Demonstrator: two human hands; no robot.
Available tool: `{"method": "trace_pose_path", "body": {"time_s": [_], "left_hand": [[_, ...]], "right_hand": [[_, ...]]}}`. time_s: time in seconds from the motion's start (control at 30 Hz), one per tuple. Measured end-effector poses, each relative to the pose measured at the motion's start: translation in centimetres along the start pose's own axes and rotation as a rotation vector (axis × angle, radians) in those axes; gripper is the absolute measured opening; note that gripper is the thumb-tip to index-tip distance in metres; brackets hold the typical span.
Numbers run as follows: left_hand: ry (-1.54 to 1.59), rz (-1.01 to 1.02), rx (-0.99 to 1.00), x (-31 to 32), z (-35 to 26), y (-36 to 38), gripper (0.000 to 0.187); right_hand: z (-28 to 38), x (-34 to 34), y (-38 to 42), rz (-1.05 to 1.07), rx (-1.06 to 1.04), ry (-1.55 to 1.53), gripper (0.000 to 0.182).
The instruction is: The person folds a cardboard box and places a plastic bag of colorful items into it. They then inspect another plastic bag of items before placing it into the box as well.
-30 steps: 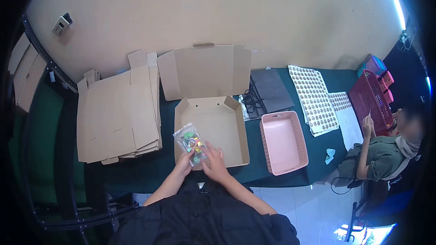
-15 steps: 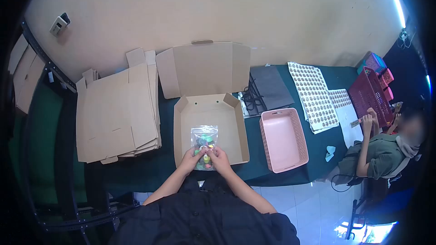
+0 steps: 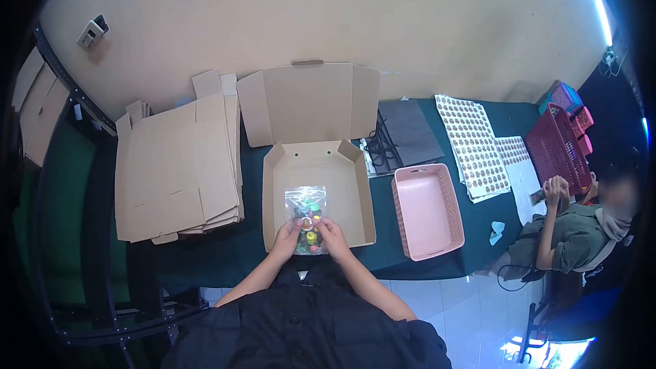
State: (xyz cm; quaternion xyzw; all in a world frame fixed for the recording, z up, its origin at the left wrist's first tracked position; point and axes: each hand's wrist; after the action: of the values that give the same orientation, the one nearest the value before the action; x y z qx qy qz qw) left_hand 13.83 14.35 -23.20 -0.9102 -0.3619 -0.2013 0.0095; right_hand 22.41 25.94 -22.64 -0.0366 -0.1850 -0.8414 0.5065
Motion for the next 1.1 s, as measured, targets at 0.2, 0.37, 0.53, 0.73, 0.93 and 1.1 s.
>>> {"method": "trace_pose_path", "body": {"time_s": [0.2,0.37,0.53,0.73,0.93,1.1], "left_hand": [[-0.150,0.056,0.024,0.8,-0.3,0.5,0.036],[-0.135,0.090,0.028,0.9,-0.1,0.6,0.036],[-0.214,0.065,-0.010,0.9,-0.1,0.7,0.038],[-0.120,-0.037,-0.051,0.4,0.4,0.6,0.037],[-0.071,-0.159,-0.304,-2.7,0.5,-0.3,0.040],[0.033,-0.178,-0.381,-4.8,1.3,-0.2,0.042]], "right_hand": [[1.4,0.2,0.5,-0.072,0.104,0.026,0.024],[2.6,0.5,0.9,-0.065,0.168,-0.032,0.024],[2.2,0.5,0.9,-0.031,0.142,0.144,0.025],[0.0,-0.3,-0.1,-0.079,0.169,-0.074,0.028],[-3.0,-2.3,-2.3,-0.144,-0.136,0.307,0.029],[0.5,-2.5,-2.5,0.033,0.157,0.587,0.036]]}}
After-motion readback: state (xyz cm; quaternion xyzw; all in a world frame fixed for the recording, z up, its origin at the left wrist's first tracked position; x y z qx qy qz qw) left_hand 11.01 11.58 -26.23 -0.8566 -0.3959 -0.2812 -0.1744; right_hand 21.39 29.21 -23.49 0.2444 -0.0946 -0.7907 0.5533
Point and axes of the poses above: each hand's wrist, its own y-axis away from the middle knuckle, its own x-axis out of the palm, z = x × y, and after that the axes turned 9 degrees about y, right-handed
